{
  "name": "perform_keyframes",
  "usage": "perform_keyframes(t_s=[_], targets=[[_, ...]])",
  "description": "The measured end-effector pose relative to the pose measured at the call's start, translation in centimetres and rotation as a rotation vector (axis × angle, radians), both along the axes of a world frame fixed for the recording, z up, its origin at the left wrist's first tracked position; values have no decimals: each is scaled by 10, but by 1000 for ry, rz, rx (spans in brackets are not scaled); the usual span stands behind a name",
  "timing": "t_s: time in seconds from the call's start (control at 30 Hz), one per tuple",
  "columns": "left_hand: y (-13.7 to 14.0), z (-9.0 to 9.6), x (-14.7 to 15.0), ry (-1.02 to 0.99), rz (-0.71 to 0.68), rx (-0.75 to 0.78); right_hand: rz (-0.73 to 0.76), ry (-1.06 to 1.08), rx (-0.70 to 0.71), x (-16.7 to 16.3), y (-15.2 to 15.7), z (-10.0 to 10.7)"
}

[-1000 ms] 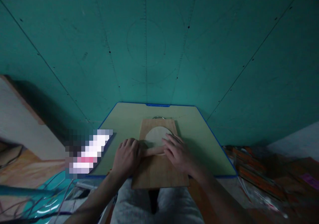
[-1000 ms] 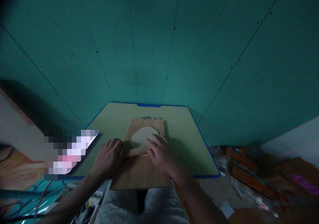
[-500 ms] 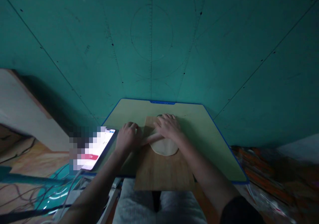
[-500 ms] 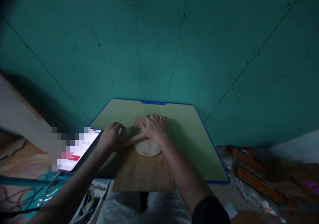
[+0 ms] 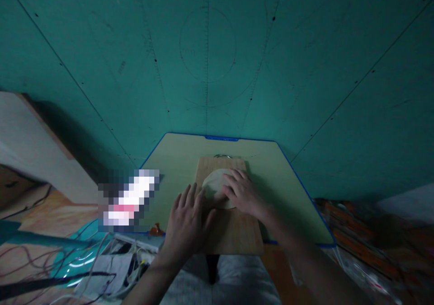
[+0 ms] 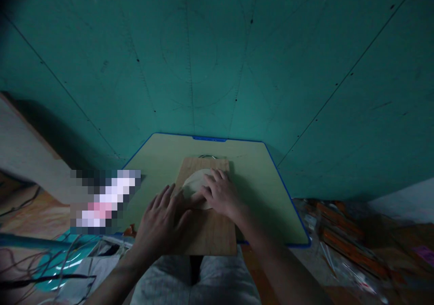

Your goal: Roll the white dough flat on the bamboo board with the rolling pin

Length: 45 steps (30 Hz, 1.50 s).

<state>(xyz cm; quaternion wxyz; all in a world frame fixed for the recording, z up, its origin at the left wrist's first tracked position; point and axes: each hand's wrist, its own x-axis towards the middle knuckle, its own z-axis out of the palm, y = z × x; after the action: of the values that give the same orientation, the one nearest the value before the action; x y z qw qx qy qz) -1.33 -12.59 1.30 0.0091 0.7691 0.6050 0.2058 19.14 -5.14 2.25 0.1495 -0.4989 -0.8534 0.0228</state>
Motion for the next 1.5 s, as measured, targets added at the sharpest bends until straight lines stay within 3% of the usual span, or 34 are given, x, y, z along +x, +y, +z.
perform_keyframes(t_s=[0.07, 0.17, 0.33, 0.43, 0.63, 0.73, 0.83, 0.93, 1.1, 1.23, 1.5], targets=[[1, 7, -6, -118, -54, -103, 37, 60, 17, 6, -6, -5], [25, 19, -22, -346, -73, -285, 44, 194, 64, 10, -8, -15], [52, 36, -34, -357, -171, -286, 92, 297, 166, 19, -18, -23], [36, 38, -35, -390, -187, -346, 110, 215, 168, 26, -31, -15], [-11, 17, -44, -236, -151, -197, 124, 116, 190, 29, -50, -2], [-12, 9, -48, -203, -140, -166, 155, 141, 190, 25, -47, -1], [5, 14, -52, -292, -87, -184, 171, 173, 195, 29, -45, -4], [28, 26, -51, -248, 26, -253, 92, 202, 295, 46, -50, -9], [43, 35, -29, 183, -1, -394, -88, 293, 398, 85, -69, -20], [36, 37, -13, 315, -2, -422, -179, 377, 326, 99, -80, -26], [36, 37, -19, 238, 51, -407, -309, 487, 116, 98, -83, -28]])
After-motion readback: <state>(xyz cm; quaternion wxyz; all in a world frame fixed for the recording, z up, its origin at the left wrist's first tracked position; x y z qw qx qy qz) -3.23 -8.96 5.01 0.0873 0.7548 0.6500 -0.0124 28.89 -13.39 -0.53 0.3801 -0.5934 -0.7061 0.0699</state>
